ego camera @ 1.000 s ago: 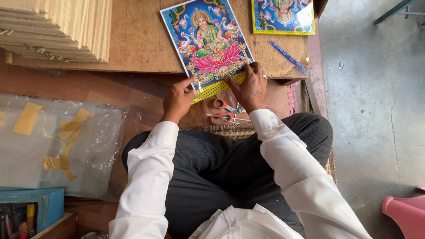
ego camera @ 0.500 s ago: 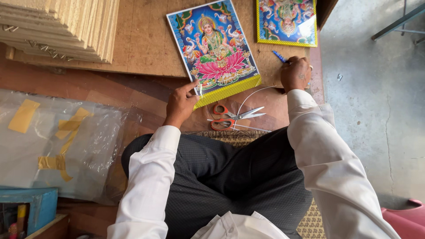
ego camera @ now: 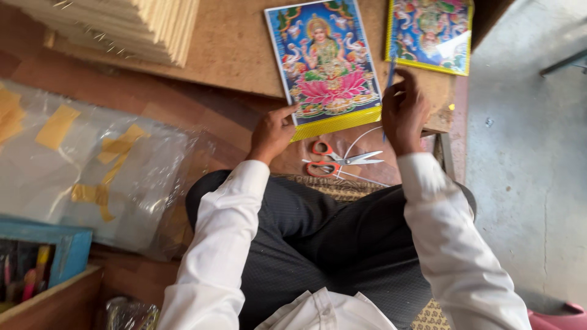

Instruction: The person assembles decorative cards by applying yellow tape to the edges of printed images, cutting them to size with scissors, and attaching them to cardboard pieces. The person handles printed images, cardboard, tape, and scissors throughout the process.

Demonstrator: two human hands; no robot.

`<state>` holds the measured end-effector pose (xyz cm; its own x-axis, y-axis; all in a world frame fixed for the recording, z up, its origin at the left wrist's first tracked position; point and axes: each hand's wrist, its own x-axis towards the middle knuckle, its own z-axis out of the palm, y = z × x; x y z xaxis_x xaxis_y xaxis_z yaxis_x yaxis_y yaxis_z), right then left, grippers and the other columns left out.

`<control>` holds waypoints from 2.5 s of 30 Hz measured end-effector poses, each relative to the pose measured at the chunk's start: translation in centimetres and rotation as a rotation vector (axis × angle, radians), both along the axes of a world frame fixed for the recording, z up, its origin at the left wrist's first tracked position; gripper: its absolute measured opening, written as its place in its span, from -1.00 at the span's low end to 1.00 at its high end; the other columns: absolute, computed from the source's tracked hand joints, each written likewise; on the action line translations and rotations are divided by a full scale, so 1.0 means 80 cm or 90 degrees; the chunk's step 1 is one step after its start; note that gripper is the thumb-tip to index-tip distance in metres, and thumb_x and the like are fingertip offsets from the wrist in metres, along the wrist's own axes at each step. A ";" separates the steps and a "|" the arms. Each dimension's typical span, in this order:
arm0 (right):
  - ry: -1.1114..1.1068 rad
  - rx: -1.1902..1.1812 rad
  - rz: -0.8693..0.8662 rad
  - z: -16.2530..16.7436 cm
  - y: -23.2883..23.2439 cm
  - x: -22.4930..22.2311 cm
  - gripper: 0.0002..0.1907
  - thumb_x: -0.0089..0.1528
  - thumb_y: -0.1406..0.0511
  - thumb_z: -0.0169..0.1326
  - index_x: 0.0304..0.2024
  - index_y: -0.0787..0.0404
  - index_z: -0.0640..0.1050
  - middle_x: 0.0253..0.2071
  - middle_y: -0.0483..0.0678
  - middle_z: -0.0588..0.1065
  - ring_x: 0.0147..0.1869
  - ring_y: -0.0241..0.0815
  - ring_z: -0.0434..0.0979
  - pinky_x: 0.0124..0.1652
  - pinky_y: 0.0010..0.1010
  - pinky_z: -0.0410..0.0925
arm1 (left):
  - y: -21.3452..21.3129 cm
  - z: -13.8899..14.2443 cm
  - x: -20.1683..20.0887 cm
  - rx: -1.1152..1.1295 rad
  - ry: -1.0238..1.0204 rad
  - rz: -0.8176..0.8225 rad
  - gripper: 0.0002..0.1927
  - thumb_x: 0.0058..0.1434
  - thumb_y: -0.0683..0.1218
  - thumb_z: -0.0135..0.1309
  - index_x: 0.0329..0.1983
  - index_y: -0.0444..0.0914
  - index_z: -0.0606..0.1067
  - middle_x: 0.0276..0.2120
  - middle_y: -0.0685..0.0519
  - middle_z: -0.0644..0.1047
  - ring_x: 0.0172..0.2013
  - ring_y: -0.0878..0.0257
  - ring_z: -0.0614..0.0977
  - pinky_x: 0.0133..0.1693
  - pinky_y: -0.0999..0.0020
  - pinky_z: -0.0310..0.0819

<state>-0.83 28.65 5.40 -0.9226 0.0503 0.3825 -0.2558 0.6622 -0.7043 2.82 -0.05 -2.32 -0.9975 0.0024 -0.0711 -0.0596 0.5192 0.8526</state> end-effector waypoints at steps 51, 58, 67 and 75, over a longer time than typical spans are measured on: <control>-0.062 0.282 -0.059 -0.065 -0.078 0.029 -0.49 0.18 0.06 0.30 0.10 0.17 0.61 0.21 0.04 0.51 0.33 0.08 0.42 0.29 0.28 -0.01 | -0.014 0.029 -0.001 -0.023 -0.141 -0.041 -0.36 0.05 -0.16 -0.03 0.24 0.13 0.54 -0.51 -0.04 0.57 -0.46 0.15 0.59 -0.29 0.20 0.49; -0.076 0.295 -0.072 -0.062 -0.086 0.032 -0.48 0.24 0.03 0.22 0.16 0.13 0.58 0.29 0.02 0.45 0.43 0.06 0.33 0.36 0.40 -0.20 | -0.052 0.034 -0.049 -0.117 0.276 -0.020 -0.34 0.16 -0.24 0.13 0.38 -0.21 0.36 0.00 -0.20 0.55 -0.04 -0.11 0.60 -0.01 0.09 0.50; -0.062 0.291 -0.097 -0.067 -0.086 0.035 -0.48 0.27 0.03 0.16 0.18 0.15 0.55 0.31 0.03 0.43 0.48 0.06 0.26 0.38 0.37 -0.25 | -0.084 0.060 -0.102 -0.385 0.416 0.092 -0.28 0.04 -0.15 0.30 0.30 -0.28 0.34 0.09 -0.16 0.41 0.12 -0.14 0.46 0.14 -0.19 0.22; -0.080 0.252 -0.116 -0.076 -0.091 0.035 -0.43 0.27 -0.01 0.17 0.22 0.13 0.51 0.34 0.00 0.39 0.53 0.04 0.19 0.40 0.38 -0.32 | 0.019 -0.020 -0.032 0.349 0.041 0.190 -0.66 0.26 -0.12 0.30 -0.48 -0.31 0.39 -0.53 0.08 0.43 -0.48 0.23 0.40 -0.42 0.21 0.27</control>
